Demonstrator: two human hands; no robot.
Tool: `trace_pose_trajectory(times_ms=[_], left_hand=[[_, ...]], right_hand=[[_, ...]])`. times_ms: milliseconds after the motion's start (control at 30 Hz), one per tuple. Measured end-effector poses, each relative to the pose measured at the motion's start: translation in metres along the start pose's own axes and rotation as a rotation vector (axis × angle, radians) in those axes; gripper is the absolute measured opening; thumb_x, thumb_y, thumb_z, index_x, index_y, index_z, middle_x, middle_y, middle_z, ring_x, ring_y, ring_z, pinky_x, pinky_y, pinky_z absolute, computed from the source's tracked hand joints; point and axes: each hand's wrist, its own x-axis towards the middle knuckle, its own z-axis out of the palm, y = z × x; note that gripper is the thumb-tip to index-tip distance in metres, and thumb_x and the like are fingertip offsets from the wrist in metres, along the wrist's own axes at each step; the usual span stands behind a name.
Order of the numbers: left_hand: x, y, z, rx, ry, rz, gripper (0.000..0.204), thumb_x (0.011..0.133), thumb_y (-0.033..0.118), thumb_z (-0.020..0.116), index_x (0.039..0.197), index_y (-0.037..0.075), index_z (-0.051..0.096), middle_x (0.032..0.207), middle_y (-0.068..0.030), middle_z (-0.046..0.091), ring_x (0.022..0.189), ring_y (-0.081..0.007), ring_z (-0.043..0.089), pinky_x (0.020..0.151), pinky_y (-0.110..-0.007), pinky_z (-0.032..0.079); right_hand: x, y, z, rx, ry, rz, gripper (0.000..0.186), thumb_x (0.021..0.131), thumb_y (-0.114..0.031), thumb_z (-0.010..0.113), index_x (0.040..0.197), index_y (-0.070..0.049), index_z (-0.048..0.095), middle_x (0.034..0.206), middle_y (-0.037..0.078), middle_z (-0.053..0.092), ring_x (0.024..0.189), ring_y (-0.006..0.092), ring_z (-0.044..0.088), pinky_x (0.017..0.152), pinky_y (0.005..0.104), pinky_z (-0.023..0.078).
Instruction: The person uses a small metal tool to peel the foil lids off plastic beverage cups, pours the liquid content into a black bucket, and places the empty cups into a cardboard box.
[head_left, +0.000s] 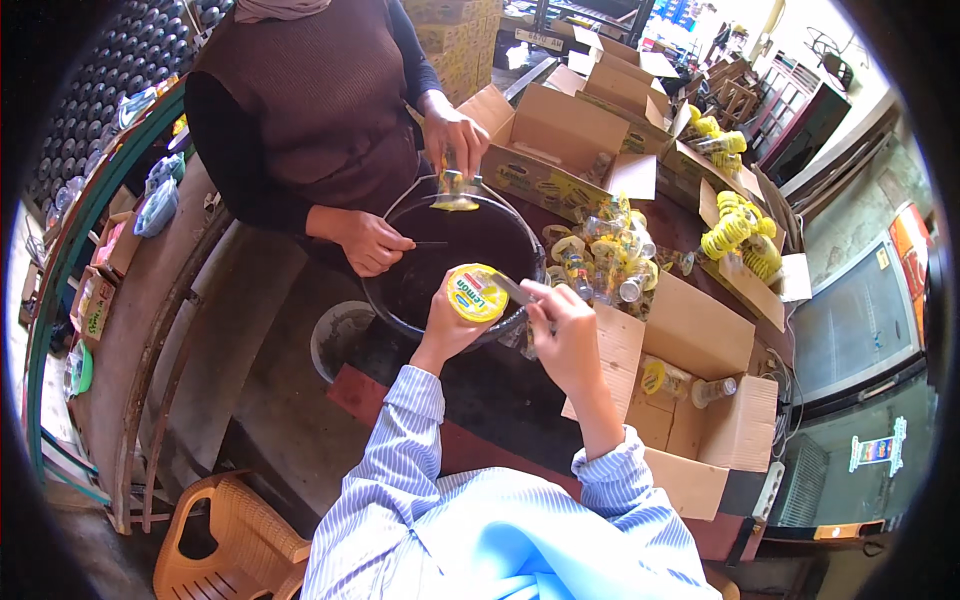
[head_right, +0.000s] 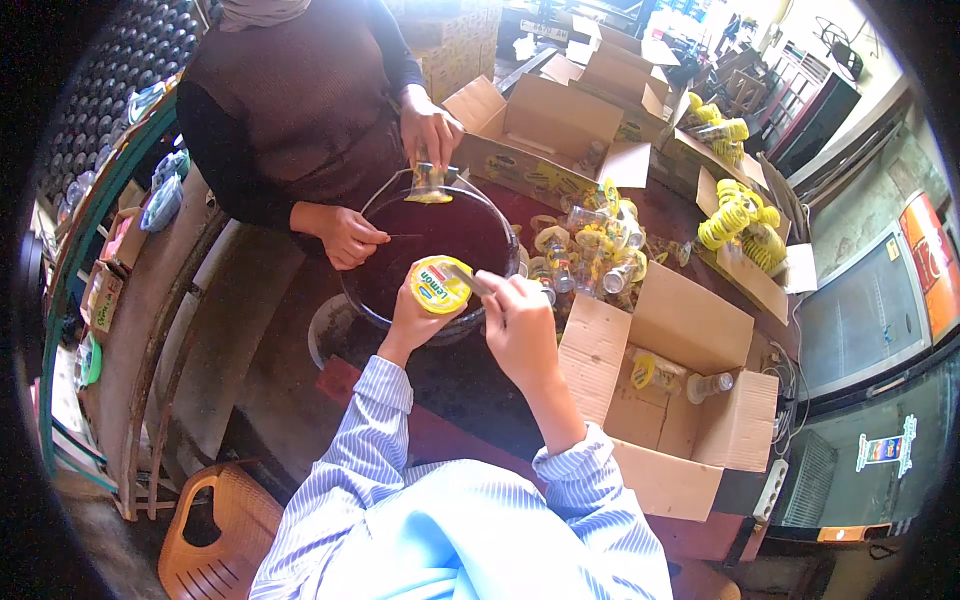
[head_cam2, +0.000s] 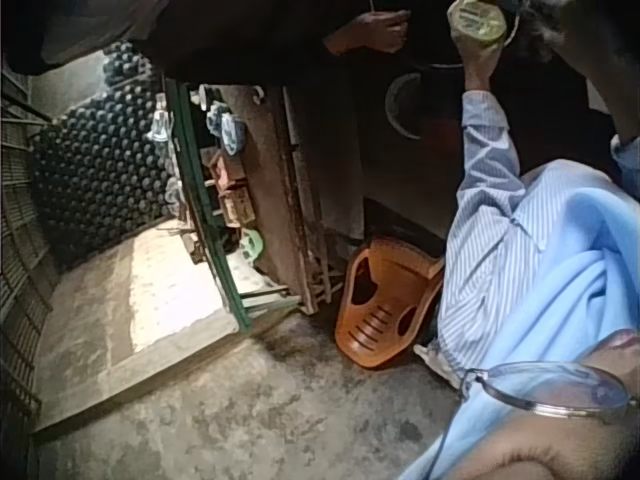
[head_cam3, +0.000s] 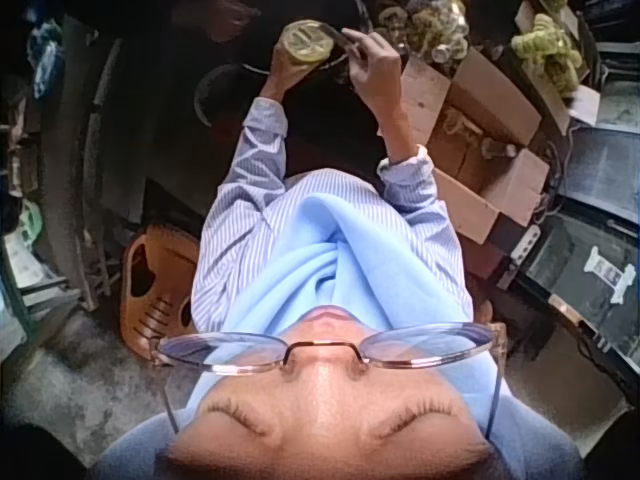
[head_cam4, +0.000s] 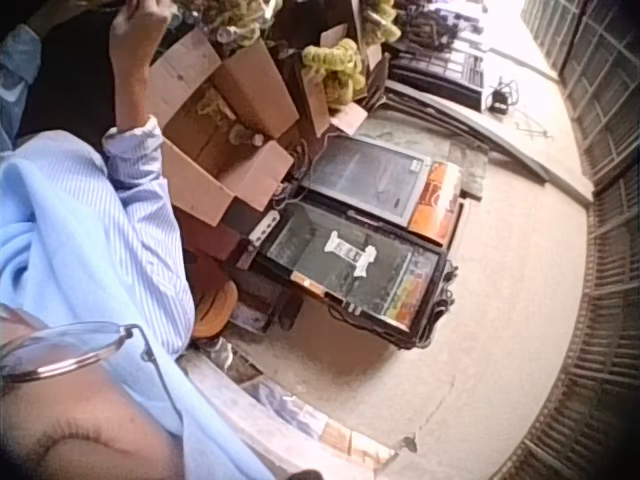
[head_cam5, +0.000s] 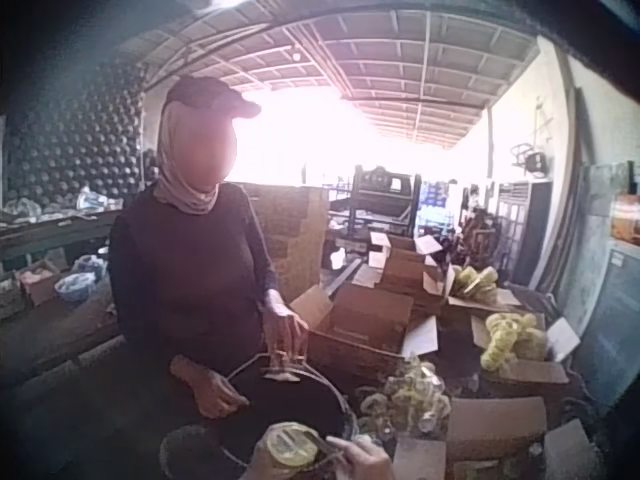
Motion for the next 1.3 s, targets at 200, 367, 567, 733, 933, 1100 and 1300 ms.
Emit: trace_pose_trajectory(times_ms=[200,367,567,733,933,1100,1300], left_hand=[[0.0,0.001,0.005,-0.004,0.035,-0.033,0.06,0.057,0.01,0.079,0.106,0.001,0.045,0.096,-0.01,0.059,0.089,-0.0182,0.059,0.079,-0.028,0.046],[-0.001,-0.007,0.005,-0.036,0.031,0.0,0.059,0.061,0.006,0.075,0.109,0.001,0.042,0.098,-0.0104,0.057,0.092,-0.0179,0.057,0.081,-0.028,0.045],[-0.008,-0.019,0.006,-0.188,0.032,0.019,0.062,0.062,-0.001,0.071,0.11,0.003,0.031,0.101,-0.0091,0.045,0.101,-0.0161,0.049,0.085,-0.028,0.04],[-0.008,-0.02,0.005,-0.112,0.017,-0.061,0.063,0.061,-0.007,0.07,0.105,0.007,0.026,0.101,-0.0076,0.042,0.101,-0.0144,0.047,0.089,-0.028,0.039],[-0.007,-0.018,0.006,-0.126,0.052,-0.104,0.062,0.061,-0.005,0.072,0.101,0.008,0.025,0.096,-0.0065,0.041,0.097,-0.0127,0.047,0.086,-0.026,0.04],[-0.006,-0.013,0.005,-0.12,0.061,-0.102,0.061,0.061,-0.004,0.072,0.1,0.007,0.026,0.096,-0.0065,0.041,0.095,-0.0117,0.047,0.084,-0.027,0.041],[-0.005,-0.012,0.007,-0.163,0.081,-0.113,0.06,0.063,0.0,0.074,0.098,0.007,0.026,0.095,-0.0087,0.044,0.093,-0.0131,0.049,0.08,-0.026,0.042]], right_hand=[[-0.001,0.026,0.027,0.862,-0.088,0.565,0.032,0.083,-0.01,0.057,0.114,-0.005,0.052,0.082,0.0,0.054,0.073,0.0051,0.053,0.072,0.0195,0.047],[0.004,0.024,0.036,1.01,-0.049,0.532,0.032,0.084,-0.007,0.055,0.116,-0.004,0.05,0.082,0.0,0.053,0.075,0.0045,0.053,0.073,0.0189,0.046],[0.031,0.033,0.034,0.955,-0.07,0.432,0.032,0.083,-0.008,0.057,0.114,-0.003,0.052,0.077,0.0,0.055,0.071,0.004,0.051,0.065,0.018,0.041],[0.048,0.046,0.035,0.982,-0.296,0.378,0.034,0.082,-0.006,0.057,0.116,-0.003,0.051,0.073,-0.003,0.052,0.068,0.0019,0.048,0.062,0.0162,0.04],[0.037,0.038,0.044,0.602,-0.083,0.213,0.025,0.08,-0.008,0.059,0.105,-0.006,0.058,0.074,0.0,0.056,0.071,0.0044,0.051,0.066,0.0167,0.04],[0.021,0.012,0.024,-0.117,0.01,-0.267,0.024,0.073,-0.005,0.055,0.097,-0.009,0.062,0.064,0.007,0.049,0.062,0.025,0.051,0.063,0.0356,0.038],[0.007,0.009,0.025,-0.259,-0.033,-0.312,0.028,0.07,-0.004,0.057,0.097,-0.007,0.061,0.069,0.006,0.05,0.068,0.0216,0.052,0.066,0.0333,0.038]])
